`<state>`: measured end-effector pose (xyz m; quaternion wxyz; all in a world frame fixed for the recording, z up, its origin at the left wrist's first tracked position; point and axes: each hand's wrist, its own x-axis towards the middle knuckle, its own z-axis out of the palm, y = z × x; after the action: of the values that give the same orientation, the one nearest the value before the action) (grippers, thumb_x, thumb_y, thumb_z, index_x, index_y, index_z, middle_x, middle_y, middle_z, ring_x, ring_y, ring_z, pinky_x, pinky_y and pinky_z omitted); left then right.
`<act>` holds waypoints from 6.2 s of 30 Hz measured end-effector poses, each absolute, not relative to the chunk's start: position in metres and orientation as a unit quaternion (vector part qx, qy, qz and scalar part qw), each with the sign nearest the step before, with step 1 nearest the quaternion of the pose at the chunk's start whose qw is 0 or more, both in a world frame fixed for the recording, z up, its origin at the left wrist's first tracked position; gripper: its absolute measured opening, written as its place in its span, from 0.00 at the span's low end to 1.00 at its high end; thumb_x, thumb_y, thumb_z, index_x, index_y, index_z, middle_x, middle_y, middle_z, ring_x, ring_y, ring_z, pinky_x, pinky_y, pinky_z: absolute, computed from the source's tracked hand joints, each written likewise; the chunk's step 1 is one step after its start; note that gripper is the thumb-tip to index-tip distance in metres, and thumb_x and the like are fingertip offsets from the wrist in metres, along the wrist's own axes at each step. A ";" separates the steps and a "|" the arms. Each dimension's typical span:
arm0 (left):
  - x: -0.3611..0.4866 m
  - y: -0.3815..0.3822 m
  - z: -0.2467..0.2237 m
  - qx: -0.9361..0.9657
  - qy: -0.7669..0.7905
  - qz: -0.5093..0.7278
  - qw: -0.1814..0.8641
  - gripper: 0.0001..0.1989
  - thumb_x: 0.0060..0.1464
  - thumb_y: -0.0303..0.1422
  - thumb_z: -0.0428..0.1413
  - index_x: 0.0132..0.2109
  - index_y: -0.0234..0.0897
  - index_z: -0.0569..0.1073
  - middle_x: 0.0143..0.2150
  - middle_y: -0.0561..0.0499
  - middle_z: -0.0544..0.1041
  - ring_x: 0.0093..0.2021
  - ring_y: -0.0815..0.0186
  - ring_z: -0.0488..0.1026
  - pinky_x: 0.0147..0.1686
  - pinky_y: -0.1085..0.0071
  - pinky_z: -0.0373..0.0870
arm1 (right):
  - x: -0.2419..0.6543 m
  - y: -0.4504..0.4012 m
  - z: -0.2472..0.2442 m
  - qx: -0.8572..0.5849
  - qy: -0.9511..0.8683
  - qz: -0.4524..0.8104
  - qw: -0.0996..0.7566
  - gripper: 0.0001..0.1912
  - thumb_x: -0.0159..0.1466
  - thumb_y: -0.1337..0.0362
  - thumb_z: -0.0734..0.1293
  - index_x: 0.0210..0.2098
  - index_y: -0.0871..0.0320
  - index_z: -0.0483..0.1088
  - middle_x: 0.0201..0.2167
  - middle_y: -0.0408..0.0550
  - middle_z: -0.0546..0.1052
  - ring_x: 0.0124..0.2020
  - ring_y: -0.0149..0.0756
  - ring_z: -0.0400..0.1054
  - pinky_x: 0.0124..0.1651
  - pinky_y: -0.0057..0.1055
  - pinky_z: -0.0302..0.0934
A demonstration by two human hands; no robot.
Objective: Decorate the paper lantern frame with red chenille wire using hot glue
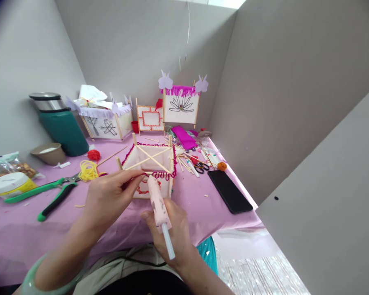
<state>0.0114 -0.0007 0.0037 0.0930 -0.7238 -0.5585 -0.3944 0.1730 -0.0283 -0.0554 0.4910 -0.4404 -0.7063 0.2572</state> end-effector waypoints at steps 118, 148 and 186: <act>0.017 -0.008 0.010 -0.663 -0.618 -0.417 -0.062 0.08 0.60 0.33 0.50 0.36 0.38 0.72 0.30 0.52 0.80 0.28 0.66 0.76 0.27 0.72 0.66 | 0.163 -0.025 -0.056 -0.423 -0.738 0.221 0.477 0.12 0.64 0.56 0.64 0.36 0.59 0.68 0.28 0.47 0.74 0.28 0.37 0.70 0.31 0.31 0.63; 0.017 -0.006 0.004 -0.648 -0.613 -0.440 -0.103 0.08 0.60 0.35 0.51 0.37 0.38 0.72 0.30 0.52 0.79 0.28 0.66 0.76 0.29 0.71 0.67 | 0.168 -0.031 -0.049 -0.466 -0.714 0.226 0.471 0.17 0.63 0.53 0.65 0.44 0.60 0.71 0.28 0.47 0.76 0.27 0.38 0.71 0.29 0.31 0.65; 0.022 -0.012 -0.003 -0.664 -0.599 -0.430 -0.125 0.08 0.60 0.34 0.49 0.38 0.38 0.72 0.29 0.53 0.77 0.26 0.68 0.74 0.27 0.73 0.67 | 0.167 -0.031 -0.049 -0.460 -0.709 0.231 0.482 0.22 0.63 0.54 0.65 0.52 0.60 0.69 0.29 0.48 0.77 0.28 0.39 0.72 0.32 0.32 0.67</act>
<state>0.0221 -0.0119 -0.0031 -0.1254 -0.6636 -0.5995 -0.4296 0.1669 -0.0308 -0.0493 0.4822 -0.4599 -0.7091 0.2305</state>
